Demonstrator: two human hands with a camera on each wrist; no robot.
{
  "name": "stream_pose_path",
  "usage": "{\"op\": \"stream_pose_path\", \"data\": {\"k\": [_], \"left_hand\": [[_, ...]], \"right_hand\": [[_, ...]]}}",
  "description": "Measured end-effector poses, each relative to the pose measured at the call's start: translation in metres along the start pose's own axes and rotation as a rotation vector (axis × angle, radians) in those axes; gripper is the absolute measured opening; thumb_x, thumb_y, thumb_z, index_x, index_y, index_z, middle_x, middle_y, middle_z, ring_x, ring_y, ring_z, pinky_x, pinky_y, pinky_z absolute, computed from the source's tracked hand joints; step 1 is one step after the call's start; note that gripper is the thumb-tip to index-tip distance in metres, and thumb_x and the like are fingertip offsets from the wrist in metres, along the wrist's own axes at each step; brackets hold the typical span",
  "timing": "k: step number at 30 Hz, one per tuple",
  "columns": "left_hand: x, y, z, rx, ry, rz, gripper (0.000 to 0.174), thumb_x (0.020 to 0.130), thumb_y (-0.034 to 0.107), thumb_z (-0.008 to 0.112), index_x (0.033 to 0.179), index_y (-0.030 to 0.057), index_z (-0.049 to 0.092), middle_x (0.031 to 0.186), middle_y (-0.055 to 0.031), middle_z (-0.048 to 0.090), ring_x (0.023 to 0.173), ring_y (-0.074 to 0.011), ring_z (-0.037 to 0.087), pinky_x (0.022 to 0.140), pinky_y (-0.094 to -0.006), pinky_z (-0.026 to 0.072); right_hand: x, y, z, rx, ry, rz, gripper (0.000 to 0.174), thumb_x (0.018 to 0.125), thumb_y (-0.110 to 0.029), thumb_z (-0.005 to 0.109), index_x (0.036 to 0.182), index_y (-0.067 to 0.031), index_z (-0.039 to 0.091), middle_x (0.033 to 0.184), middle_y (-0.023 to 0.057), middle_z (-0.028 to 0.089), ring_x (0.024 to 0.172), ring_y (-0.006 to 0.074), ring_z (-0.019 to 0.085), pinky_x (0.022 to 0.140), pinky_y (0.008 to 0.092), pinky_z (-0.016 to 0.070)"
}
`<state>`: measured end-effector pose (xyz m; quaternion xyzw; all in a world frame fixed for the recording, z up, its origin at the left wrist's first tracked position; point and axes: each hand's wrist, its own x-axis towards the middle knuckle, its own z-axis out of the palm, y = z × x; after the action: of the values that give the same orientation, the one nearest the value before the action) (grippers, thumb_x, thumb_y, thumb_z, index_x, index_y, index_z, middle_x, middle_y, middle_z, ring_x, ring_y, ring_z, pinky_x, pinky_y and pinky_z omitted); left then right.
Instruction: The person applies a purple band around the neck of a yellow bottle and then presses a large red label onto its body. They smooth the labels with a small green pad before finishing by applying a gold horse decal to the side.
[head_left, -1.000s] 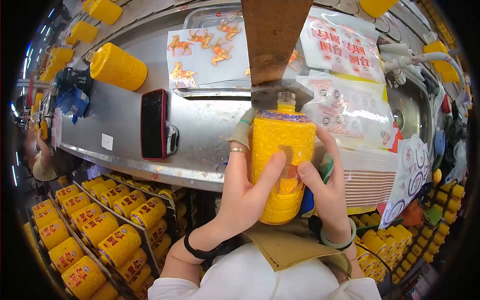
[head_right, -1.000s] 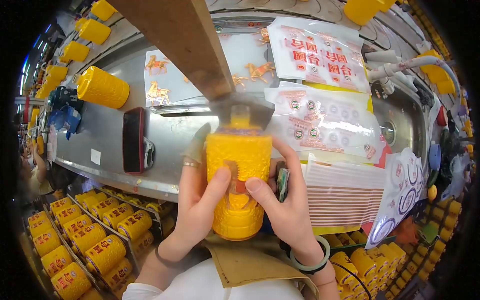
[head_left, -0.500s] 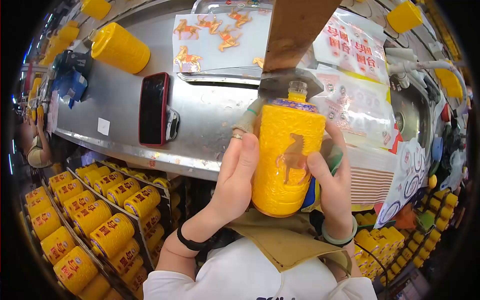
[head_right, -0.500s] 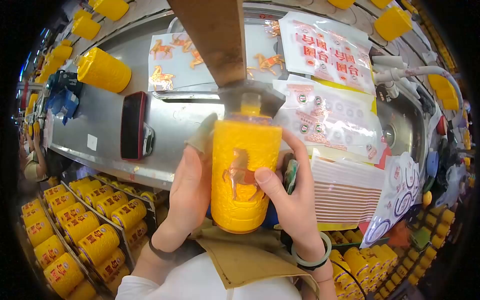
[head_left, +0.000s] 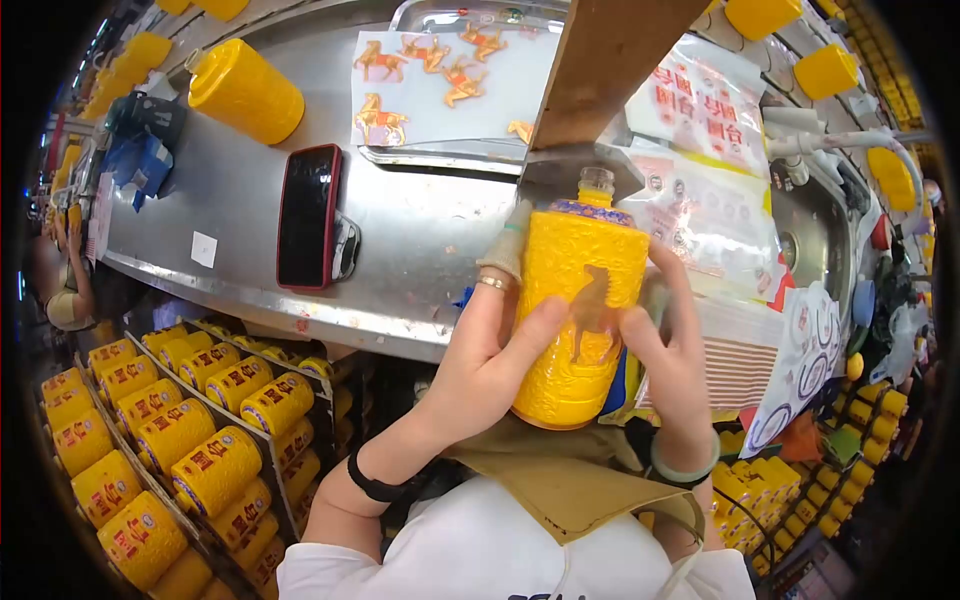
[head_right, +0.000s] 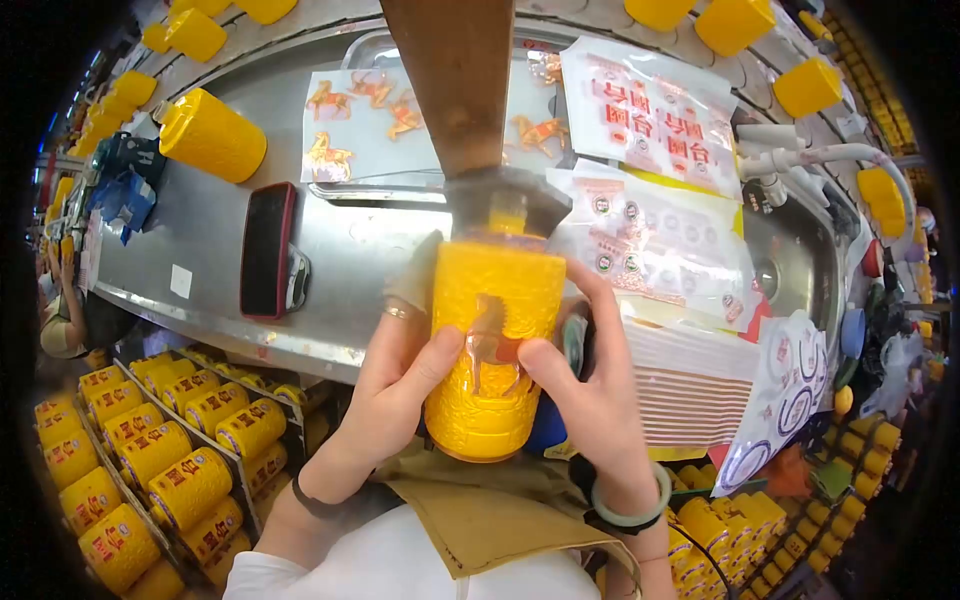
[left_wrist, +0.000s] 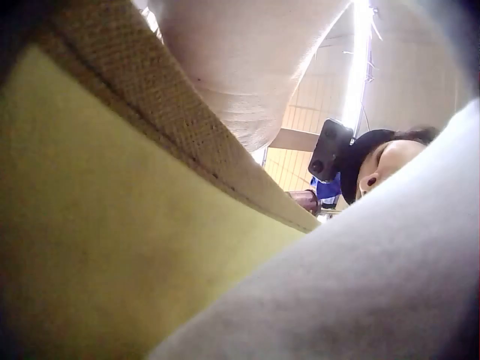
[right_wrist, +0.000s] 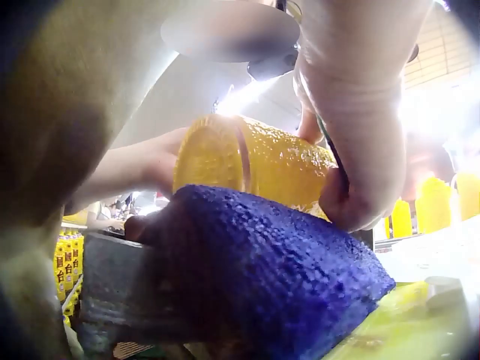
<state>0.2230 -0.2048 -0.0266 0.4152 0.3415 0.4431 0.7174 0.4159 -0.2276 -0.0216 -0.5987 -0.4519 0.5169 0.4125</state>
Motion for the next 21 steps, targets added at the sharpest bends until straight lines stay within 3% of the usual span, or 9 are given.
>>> {"op": "stream_pose_path", "data": {"k": [4,6,8,10,11,15,18,20,21], "left_hand": [[-0.005,-0.011,-0.005,-0.144,0.039,-0.093,0.061,0.112,0.019,0.041,0.163,-0.0038,0.014,0.164,-0.0156,0.031,0.151,-0.0222,0.032,0.123,-0.0375,0.0253],[-0.005,-0.01,-0.003,-0.172,0.021,-0.04,0.062,0.114,0.027,0.035,0.163,-0.004,0.014,0.163,-0.0161,0.032,0.15,-0.0228,0.033,0.123,-0.0376,0.0259],[-0.005,-0.008,-0.001,-0.198,0.003,0.019,0.064,0.115,0.036,0.03,0.163,-0.0042,0.015,0.163,-0.0166,0.032,0.15,-0.0233,0.034,0.123,-0.0377,0.0265],[-0.005,-0.005,0.0,-0.138,0.001,0.056,0.074,0.113,0.049,0.025,0.163,-0.0051,0.013,0.163,-0.0175,0.033,0.149,-0.0243,0.035,0.123,-0.0385,0.0269],[-0.007,-0.005,-0.001,-0.027,-0.016,0.026,0.092,0.106,0.068,0.026,0.164,-0.0014,0.008,0.17,-0.0179,0.02,0.157,-0.0293,0.021,0.127,-0.0436,0.0156],[-0.018,-0.016,-0.002,0.024,0.019,0.162,0.09,0.108,0.062,0.03,0.162,-0.0068,0.011,0.165,-0.022,0.028,0.151,-0.0296,0.033,0.123,-0.0404,0.0262],[-0.03,-0.023,-0.006,0.105,0.07,0.168,0.11,0.097,0.076,0.044,0.162,-0.007,0.012,0.165,-0.0248,0.026,0.151,-0.033,0.033,0.123,-0.0435,0.027],[-0.041,-0.03,-0.017,0.308,0.042,0.224,0.133,0.079,0.086,0.062,0.162,-0.0075,0.014,0.163,-0.0257,0.028,0.15,-0.0358,0.033,0.122,-0.0478,0.0289],[-0.046,-0.034,-0.021,0.337,0.036,0.236,0.147,0.062,0.082,0.08,0.162,-0.0054,0.016,0.16,-0.025,0.033,0.146,-0.0368,0.036,0.119,-0.0492,0.0308]], "right_hand": [[0.011,-0.049,-0.016,-0.287,0.151,-0.281,0.045,0.101,-0.007,0.053,0.145,0.0019,0.047,0.115,0.011,0.059,0.101,0.016,0.057,0.092,0.0287,0.0458],[0.011,-0.064,-0.013,-0.459,0.167,-0.418,0.036,0.095,0.0,0.061,0.131,0.0014,0.058,0.109,0.0129,0.064,0.097,0.0203,0.061,0.09,0.0335,0.0486],[0.016,-0.083,-0.014,-0.787,-0.231,-0.662,0.034,0.084,0.003,0.071,0.117,-0.001,0.065,0.104,0.0123,0.068,0.094,0.0265,0.064,0.089,0.0405,0.05],[0.023,-0.093,-0.002,-0.825,-0.252,-0.717,0.03,0.08,0.002,0.072,0.11,-0.0033,0.07,0.096,0.0111,0.069,0.089,0.0325,0.061,0.083,0.0399,0.0491],[0.031,-0.097,-0.002,-0.913,-0.176,-0.788,0.031,0.08,0.003,0.072,0.11,-0.0032,0.071,0.096,0.01,0.07,0.089,0.0318,0.061,0.081,0.0398,0.0485],[0.045,-0.102,-0.007,-0.997,0.022,-1.046,0.033,0.076,0.002,0.074,0.109,-0.0054,0.073,0.099,0.007,0.073,0.088,0.0285,0.06,0.078,0.039,0.0472],[0.038,-0.081,-0.014,-0.908,-0.01,-1.168,0.032,0.074,-0.001,0.075,0.105,-0.0095,0.076,0.103,0.0042,0.076,0.087,0.0246,0.06,0.076,0.0385,0.0461],[0.019,-0.059,-0.02,-0.974,-0.121,-1.236,0.037,0.069,-0.02,0.077,0.106,-0.0154,0.075,0.105,-0.0014,0.076,0.085,0.0164,0.06,0.078,0.0321,0.0446],[0.008,-0.041,-0.02,-0.946,-0.123,-1.276,0.032,0.073,-0.02,0.076,0.105,-0.0172,0.075,0.106,-0.0027,0.076,0.086,0.0155,0.059,0.077,0.0315,0.0444]]}}
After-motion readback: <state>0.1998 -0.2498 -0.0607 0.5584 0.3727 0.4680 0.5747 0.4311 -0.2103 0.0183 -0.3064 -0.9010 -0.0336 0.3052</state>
